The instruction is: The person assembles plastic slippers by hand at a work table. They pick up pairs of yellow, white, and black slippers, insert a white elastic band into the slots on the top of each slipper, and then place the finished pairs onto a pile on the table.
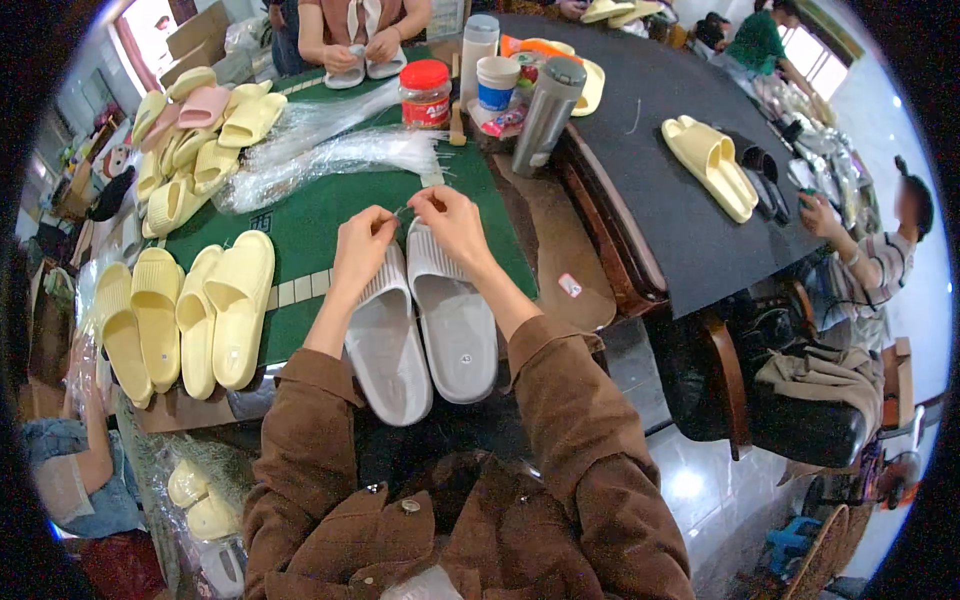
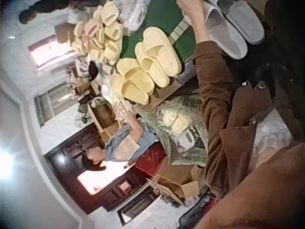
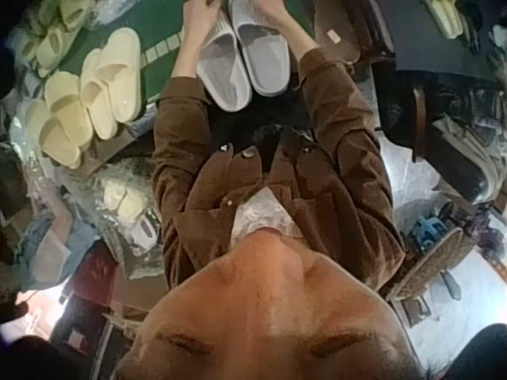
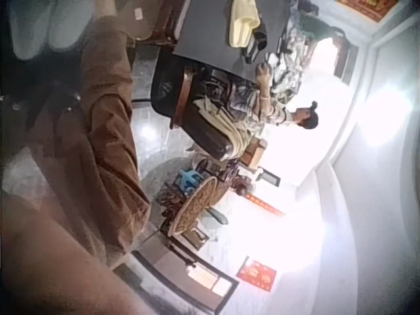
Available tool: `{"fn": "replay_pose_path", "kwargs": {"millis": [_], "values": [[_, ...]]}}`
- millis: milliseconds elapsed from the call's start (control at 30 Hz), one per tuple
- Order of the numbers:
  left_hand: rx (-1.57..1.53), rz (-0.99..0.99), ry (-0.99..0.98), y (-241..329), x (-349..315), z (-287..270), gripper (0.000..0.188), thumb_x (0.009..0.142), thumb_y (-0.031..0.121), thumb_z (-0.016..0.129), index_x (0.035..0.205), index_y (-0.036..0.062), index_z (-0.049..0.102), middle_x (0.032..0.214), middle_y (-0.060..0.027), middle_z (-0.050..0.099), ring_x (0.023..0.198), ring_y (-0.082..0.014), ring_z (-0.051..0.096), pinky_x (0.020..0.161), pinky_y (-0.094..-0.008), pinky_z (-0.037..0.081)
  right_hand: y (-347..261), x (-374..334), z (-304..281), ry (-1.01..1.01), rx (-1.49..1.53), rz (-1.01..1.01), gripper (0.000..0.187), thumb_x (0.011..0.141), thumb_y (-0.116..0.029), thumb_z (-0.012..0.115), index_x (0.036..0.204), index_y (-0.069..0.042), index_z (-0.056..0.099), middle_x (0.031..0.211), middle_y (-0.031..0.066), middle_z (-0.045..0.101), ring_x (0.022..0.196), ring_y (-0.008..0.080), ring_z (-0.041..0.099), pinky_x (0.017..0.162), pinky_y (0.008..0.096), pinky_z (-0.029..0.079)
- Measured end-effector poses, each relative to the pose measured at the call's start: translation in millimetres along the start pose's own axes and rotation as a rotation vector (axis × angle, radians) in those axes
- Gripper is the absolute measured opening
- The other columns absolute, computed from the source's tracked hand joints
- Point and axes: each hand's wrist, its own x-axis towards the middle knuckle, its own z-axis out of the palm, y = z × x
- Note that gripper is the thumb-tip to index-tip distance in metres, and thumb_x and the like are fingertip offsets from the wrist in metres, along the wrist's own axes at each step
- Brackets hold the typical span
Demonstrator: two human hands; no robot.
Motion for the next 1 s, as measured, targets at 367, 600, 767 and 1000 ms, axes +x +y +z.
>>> {"fn": "replay_pose_path", "kwargs": {"millis": [367,600,767,1000], "values": [[-0.454,-0.103,0.03,-4.7,-0.5,0.5,0.013,0.086,0.01,0.059,0.092,-0.0003,0.065,0.079,-0.0062,0.066,0.073,-0.0097,0.058,0.068,-0.0249,0.046,-1.2,-2.3,5.1,-0.186,-0.051,-0.091,0.022,0.09,-0.018,0.059,0.092,0.003,0.063,0.08,0.0089,0.067,0.074,0.0135,0.063,0.068,0.0285,0.048],[-0.225,-0.045,0.095,-4.4,-4.9,-0.2,0.014,0.084,0.012,0.061,0.085,-0.0018,0.062,0.074,-0.0067,0.063,0.067,-0.013,0.057,0.066,-0.0282,0.046,-3.7,-3.1,0.7,-0.154,-0.004,-0.021,0.02,0.093,-0.018,0.057,0.096,0.0,0.064,0.088,0.0018,0.065,0.079,0.0086,0.058,0.073,0.0233,0.046],[-0.211,-0.043,0.046,-6.2,-5.9,-1.4,0.016,0.083,0.014,0.061,0.082,-0.0023,0.061,0.071,-0.0084,0.062,0.066,-0.0146,0.058,0.065,-0.0289,0.046,5.1,1.5,-6.9,-0.072,0.15,0.074,0.018,0.094,-0.019,0.055,0.098,-0.004,0.063,0.089,-0.0013,0.063,0.079,0.0057,0.053,0.071,0.0209,0.042],[-0.163,-0.075,0.024,-8.5,0.7,3.9,0.019,0.083,0.016,0.062,0.081,-0.0022,0.06,0.072,-0.0104,0.061,0.067,-0.0204,0.059,0.064,-0.034,0.046,-0.5,-1.7,-9.2,-0.041,0.192,0.101,0.018,0.095,-0.02,0.054,0.098,-0.004,0.063,0.09,-0.0004,0.062,0.083,0.0067,0.056,0.073,0.0233,0.045]]}}
